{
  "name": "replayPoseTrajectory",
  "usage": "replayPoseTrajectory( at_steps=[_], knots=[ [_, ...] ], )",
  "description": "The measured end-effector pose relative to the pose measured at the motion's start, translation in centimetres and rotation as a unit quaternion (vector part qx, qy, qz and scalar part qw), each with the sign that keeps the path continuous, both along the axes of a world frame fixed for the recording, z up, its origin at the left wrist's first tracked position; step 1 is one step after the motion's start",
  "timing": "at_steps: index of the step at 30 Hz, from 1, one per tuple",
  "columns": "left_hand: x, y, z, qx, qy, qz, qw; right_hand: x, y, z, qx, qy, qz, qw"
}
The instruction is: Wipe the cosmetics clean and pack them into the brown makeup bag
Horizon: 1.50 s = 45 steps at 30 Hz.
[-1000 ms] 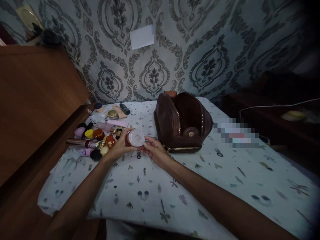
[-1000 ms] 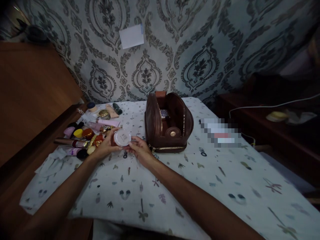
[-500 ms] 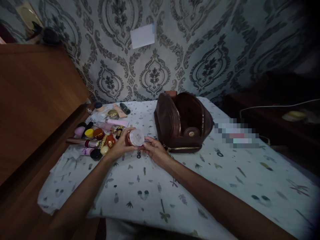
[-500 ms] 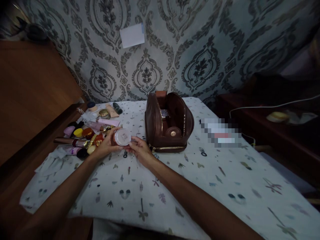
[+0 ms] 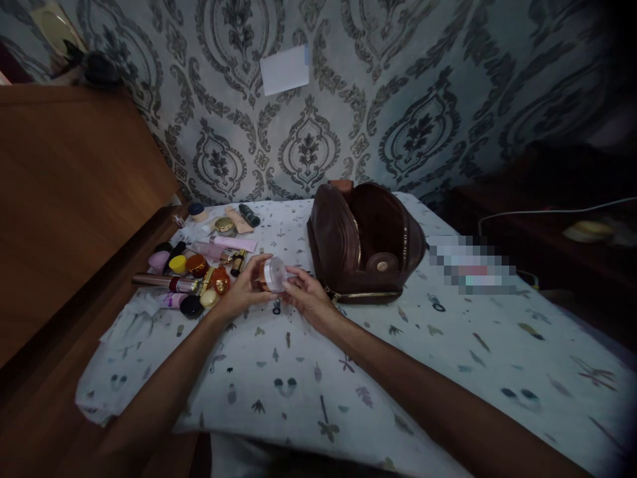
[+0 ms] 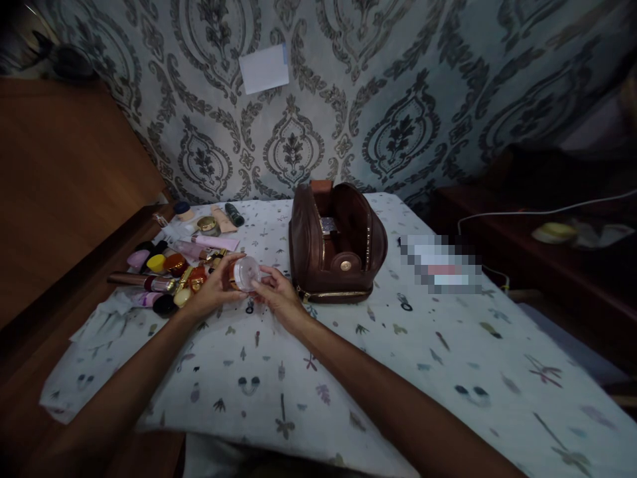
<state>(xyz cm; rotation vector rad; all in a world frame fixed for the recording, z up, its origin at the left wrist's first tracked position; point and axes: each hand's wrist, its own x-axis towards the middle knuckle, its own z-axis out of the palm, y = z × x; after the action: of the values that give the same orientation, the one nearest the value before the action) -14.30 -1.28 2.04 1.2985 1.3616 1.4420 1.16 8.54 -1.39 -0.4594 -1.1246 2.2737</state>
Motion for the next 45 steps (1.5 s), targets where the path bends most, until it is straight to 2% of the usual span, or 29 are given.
replayPoseTrajectory(
  at_steps=[6,17,21,28,34,45],
  knots=[
    [0.5,-0.1,0.2,-0.010,0.035,0.016,0.999,0.0,-0.1,0.1,0.060,-0.023,0.006,0.998],
    [0.7,-0.2,0.3,0.014,0.123,0.010,0.992,0.1,-0.3,0.2,0.036,-0.011,0.015,0.999],
    [0.6,-0.1,0.1,0.012,0.115,0.019,0.993,0.3,-0.4,0.6,0.014,0.006,0.021,1.000],
    [0.5,0.0,0.2,0.012,0.112,0.043,0.993,1.0,-0.5,1.9,0.000,0.048,0.087,0.995],
    [0.5,-0.1,0.5,0.016,0.119,0.056,0.991,0.9,-0.6,1.9,-0.005,0.058,0.092,0.994],
    [0.8,0.0,0.1,0.007,0.050,0.041,0.998,0.8,-0.6,1.9,0.010,0.051,0.080,0.995]
  ],
)
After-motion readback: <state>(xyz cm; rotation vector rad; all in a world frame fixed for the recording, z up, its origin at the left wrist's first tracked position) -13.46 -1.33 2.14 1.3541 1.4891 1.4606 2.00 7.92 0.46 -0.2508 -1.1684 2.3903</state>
